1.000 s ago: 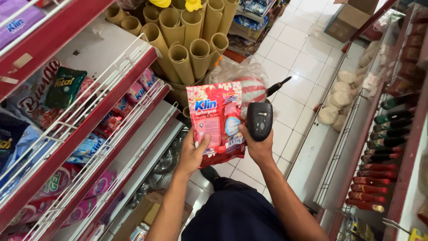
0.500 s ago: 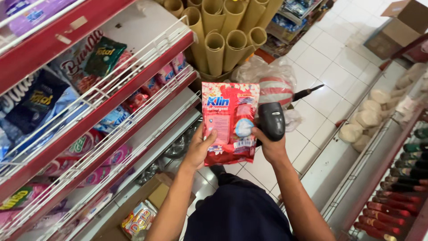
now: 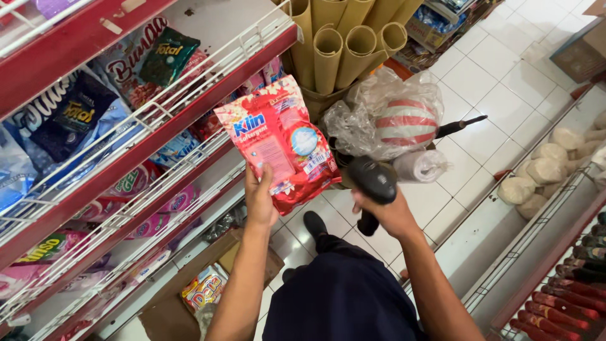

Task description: The person cleans a shelf with a spray bottle and cloth, then picks up detergent packets from a box, scans them with a barcode scanner, and places them on the shelf.

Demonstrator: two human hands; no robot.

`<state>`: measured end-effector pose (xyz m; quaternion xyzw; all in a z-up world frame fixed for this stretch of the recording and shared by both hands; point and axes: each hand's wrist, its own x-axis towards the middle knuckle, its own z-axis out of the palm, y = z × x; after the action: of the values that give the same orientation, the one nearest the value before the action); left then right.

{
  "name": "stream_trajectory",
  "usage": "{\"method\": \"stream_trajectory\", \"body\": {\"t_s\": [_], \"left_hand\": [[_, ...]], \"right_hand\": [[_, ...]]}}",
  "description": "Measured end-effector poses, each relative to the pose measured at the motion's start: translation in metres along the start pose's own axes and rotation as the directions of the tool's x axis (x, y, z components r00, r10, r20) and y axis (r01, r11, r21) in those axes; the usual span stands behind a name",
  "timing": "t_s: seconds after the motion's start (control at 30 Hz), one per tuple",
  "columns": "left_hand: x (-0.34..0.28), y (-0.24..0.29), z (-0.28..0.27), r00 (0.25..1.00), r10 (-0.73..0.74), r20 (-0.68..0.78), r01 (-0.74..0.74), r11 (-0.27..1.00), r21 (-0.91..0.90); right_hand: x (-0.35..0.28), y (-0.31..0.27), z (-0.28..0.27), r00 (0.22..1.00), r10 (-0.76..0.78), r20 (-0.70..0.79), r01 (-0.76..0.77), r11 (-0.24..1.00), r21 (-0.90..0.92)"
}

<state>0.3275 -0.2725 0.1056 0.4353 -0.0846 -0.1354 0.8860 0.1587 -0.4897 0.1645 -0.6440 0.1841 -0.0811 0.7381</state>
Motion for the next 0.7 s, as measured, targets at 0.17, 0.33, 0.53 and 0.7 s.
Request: {"method": "stream_trajectory", "body": {"t_s": [0.17,0.33,0.53,0.7], "left_hand": [[-0.001,0.003,-0.003,0.999,0.031,0.043,-0.033,0.998,0.055],[-0.007,0.003,-0.002,0.997,0.016,0.078,-0.022,0.997,0.073],[-0.007,0.002,-0.006,0.997,0.027,0.07,-0.033,0.996,0.079],[-0.006,0.002,-0.012,0.997,0.061,0.046,-0.064,0.996,0.065]], "right_hand": [[-0.006,-0.007,0.013,0.967,0.073,0.246,-0.041,0.991,-0.129],[-0.001,-0.013,0.027,0.973,0.029,0.23,0.019,0.979,-0.204],[0.002,-0.008,0.031,0.978,0.027,0.209,-0.01,0.996,-0.083],[0.008,0.004,0.027,0.971,0.029,0.239,0.001,0.992,-0.125]]}}
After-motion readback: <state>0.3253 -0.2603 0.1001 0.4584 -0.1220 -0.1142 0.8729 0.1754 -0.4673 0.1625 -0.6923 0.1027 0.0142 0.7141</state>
